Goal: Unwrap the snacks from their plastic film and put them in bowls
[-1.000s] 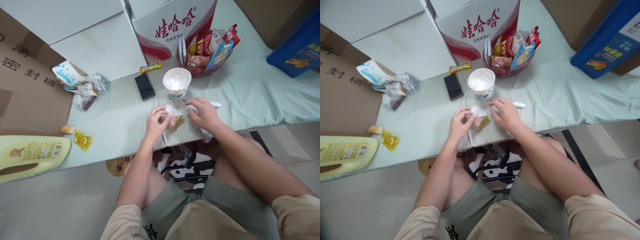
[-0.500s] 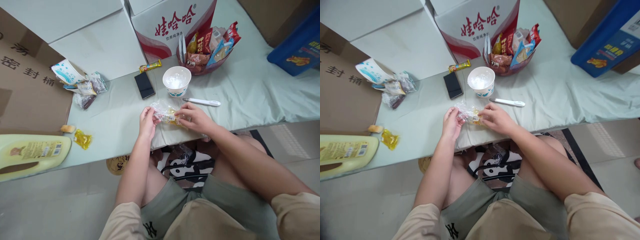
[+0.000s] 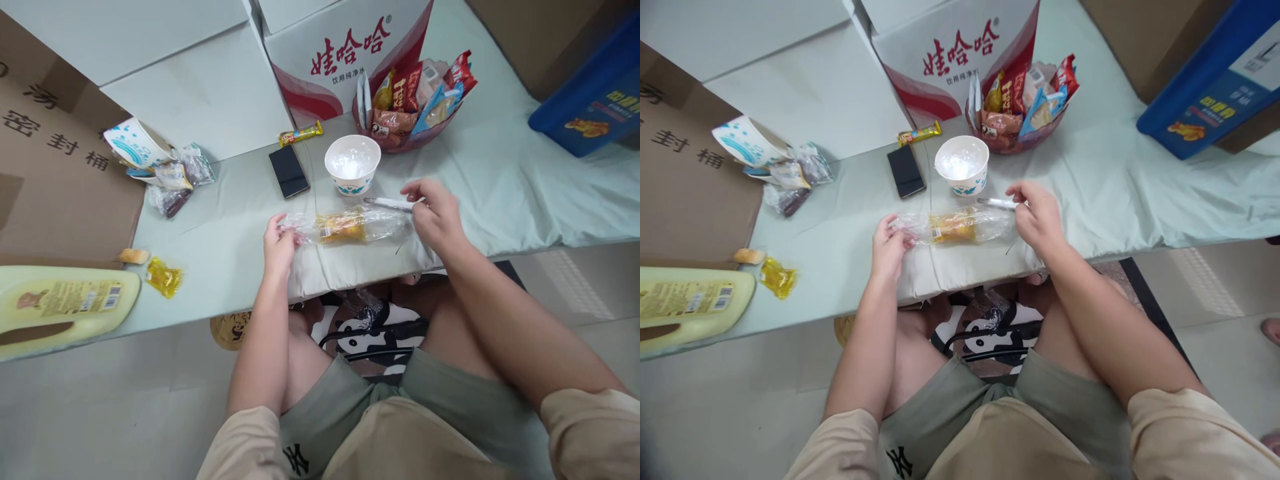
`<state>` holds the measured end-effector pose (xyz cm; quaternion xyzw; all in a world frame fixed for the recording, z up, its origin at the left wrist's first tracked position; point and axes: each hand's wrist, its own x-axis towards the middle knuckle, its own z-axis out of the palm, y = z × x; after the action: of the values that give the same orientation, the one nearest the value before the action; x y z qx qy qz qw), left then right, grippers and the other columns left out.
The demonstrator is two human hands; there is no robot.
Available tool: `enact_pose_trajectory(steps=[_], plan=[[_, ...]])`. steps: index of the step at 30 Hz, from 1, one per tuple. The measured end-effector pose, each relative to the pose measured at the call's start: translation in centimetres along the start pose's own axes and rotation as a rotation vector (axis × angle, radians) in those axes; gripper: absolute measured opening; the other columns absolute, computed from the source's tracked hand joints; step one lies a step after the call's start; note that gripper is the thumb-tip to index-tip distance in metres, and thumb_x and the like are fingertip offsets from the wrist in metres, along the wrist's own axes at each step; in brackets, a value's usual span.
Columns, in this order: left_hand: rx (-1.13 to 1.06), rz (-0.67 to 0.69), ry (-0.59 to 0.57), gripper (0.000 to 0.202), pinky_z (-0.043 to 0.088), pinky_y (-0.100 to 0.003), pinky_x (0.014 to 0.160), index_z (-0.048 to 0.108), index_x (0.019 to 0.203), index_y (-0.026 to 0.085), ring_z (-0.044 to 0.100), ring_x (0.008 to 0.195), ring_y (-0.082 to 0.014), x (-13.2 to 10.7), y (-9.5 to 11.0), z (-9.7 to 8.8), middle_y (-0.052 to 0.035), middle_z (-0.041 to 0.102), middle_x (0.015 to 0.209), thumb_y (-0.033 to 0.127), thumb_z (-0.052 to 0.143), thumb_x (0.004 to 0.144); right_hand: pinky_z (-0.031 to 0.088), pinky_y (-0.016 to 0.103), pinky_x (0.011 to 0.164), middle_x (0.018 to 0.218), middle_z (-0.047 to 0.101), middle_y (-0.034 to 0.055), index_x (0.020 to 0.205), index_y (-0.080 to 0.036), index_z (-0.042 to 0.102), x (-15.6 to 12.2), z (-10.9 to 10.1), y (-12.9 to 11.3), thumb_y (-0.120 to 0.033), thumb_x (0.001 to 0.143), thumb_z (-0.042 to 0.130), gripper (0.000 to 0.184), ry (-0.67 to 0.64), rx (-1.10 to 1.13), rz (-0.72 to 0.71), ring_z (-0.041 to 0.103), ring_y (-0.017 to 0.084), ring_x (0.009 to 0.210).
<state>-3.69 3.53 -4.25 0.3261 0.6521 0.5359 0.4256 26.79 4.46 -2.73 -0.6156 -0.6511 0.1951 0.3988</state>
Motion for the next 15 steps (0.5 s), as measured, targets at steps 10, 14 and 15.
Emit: enact_pose_trajectory(steps=[10, 14, 15], plan=[[0.462, 0.647, -0.024, 0.007, 0.047, -0.043, 0.111, 0.068, 0.073, 0.021, 0.064, 0.116, -0.0258, -0.4, 1.0, -0.3, -0.0091, 0.067, 0.116, 0.025, 0.07, 0.078, 0.05, 0.048, 0.093, 0.103, 0.071, 0.0102, 0.088, -0.024, 0.071, -0.4, 1.6, -0.7, -0.031, 0.088, 0.058, 0.015, -0.063, -0.057, -0.346, 0.067, 0.029, 0.099], [0.408, 0.907, -0.048, 0.01, 0.056, -0.037, 0.09, 0.068, 0.072, 0.02, 0.07, 0.095, -0.021, -1.9, 2.3, -1.7, -0.0066, 0.072, 0.094, 0.026, 0.068, 0.079, 0.052, 0.043, 0.094, 0.108, 0.073, 0.0079, 0.079, -0.024, 0.066, -1.5, 0.0, -2.0, -0.024, 0.086, 0.06, 0.01, 0.038, 0.006, -0.493, 0.068, 0.026, 0.105], [0.41, 0.902, -0.102, 0.012, 0.057, -0.034, 0.08, 0.067, 0.07, 0.02, 0.069, 0.085, -0.0191, -2.3, 2.6, -2.2, -0.0057, 0.072, 0.086, 0.027, 0.068, 0.079, 0.053, 0.039, 0.087, 0.099, 0.074, 0.0066, 0.079, -0.024, 0.065, -1.8, -0.4, -2.3, -0.023, 0.086, 0.058, 0.01, -0.027, 0.039, -0.516, 0.07, 0.024, 0.095]])
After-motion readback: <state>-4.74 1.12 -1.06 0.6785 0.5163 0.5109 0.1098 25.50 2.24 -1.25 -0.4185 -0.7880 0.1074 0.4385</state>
